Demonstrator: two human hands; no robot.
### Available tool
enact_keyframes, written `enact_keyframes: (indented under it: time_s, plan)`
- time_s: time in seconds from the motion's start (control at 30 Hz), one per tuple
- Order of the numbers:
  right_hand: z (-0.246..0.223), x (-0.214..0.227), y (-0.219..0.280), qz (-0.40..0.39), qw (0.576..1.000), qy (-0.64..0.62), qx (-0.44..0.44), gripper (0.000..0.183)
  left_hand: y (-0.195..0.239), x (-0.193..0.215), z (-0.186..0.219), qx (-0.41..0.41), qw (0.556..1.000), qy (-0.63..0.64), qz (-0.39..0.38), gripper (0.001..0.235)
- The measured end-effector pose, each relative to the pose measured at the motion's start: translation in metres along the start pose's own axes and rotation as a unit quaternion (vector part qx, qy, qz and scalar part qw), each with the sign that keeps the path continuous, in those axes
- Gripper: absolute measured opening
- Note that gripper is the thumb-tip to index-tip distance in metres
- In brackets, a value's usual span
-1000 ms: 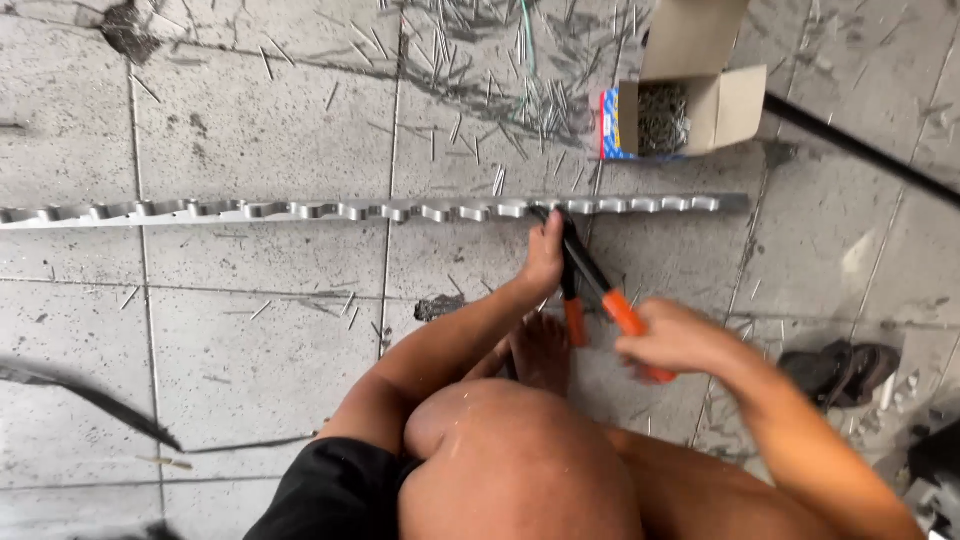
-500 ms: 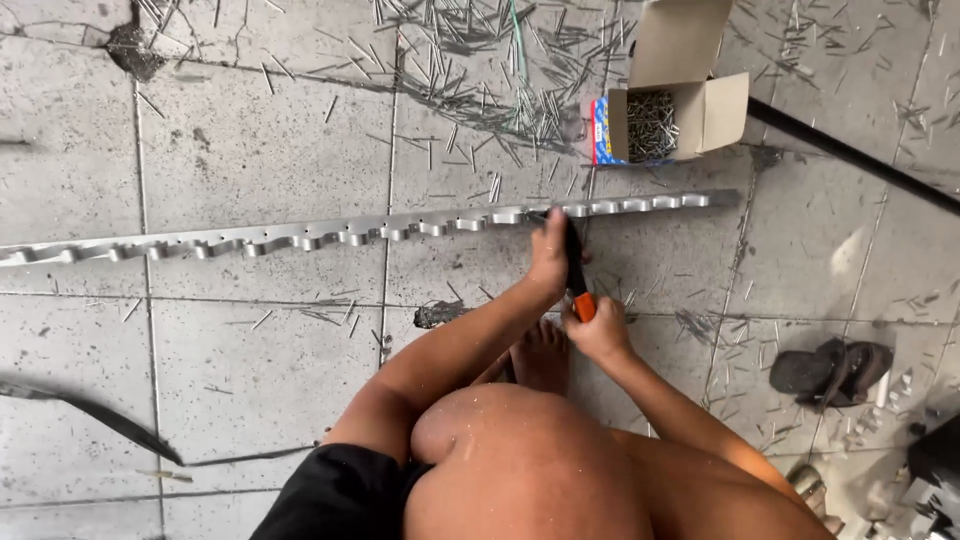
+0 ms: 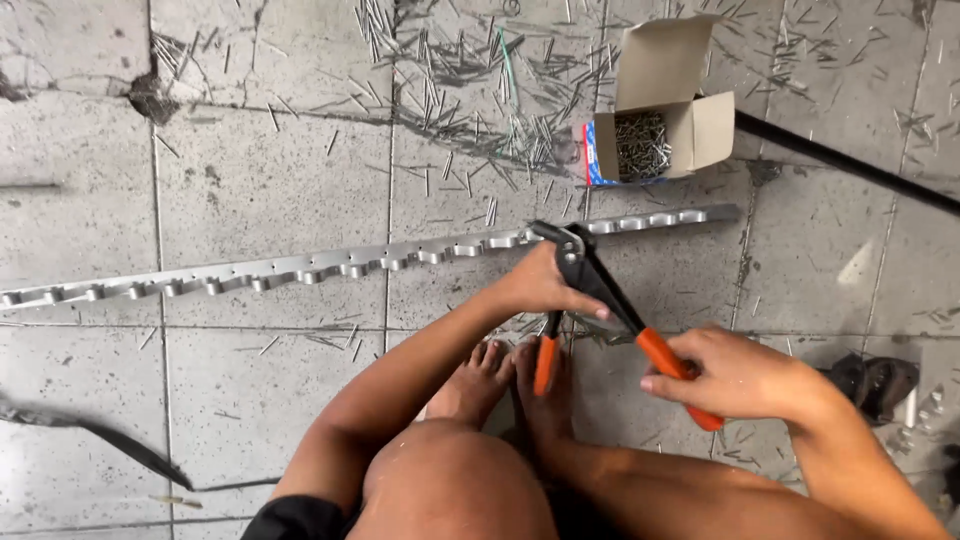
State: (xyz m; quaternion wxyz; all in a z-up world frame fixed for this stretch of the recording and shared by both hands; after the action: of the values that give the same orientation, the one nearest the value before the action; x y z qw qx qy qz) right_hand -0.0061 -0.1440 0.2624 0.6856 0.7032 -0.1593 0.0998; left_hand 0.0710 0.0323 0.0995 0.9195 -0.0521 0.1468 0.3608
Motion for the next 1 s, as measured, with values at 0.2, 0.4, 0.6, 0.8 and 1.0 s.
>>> enact_keyframes:
  time_s: [0.2, 0.4, 0.6, 0.8, 1.0]
  plan:
    - [0.028, 0.078, -0.091, 0.272, 0.949, -0.117, 0.103, 0.028, 0.041, 0.048, 0.051, 0.015, 0.965, -0.26, -0.024, 0.061]
    - [0.061, 0.118, -0.247, 0.363, 0.929, 0.066, 0.022, 0.033, 0.083, 0.035, 0.059, 0.048, 0.865, -0.493, -0.08, 0.046]
    - [0.058, 0.13, -0.245, 0.361, 0.917, 0.163, 0.055, 0.022, 0.11, 0.03, 0.077, -0.041, 0.878, -0.475, -0.027, 0.032]
    - [0.072, 0.131, -0.181, 0.469, 0.843, 0.263, 0.017, 0.021, 0.1, 0.017, 0.067, -0.007, 0.833, -0.548, -0.07, 0.041]
    - [-0.056, 0.07, -0.046, 0.379, 0.829, -0.266, 0.313, 0.01, 0.078, -0.009, 0.032, 0.016, 0.819, -0.555, -0.143, 0.055]
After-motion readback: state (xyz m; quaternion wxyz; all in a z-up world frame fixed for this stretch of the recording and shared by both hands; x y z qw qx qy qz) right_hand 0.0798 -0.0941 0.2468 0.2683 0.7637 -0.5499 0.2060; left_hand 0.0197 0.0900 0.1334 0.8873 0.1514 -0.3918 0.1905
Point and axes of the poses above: each hand's wrist, its own y-axis away from the middle knuckle, its own x-axis out of the back of the hand, z = x × y, the point moved 3 cm from there along -y, towards the middle knuckle, and after that the axes turned 8 degrees about y, right-handed, at the moved point
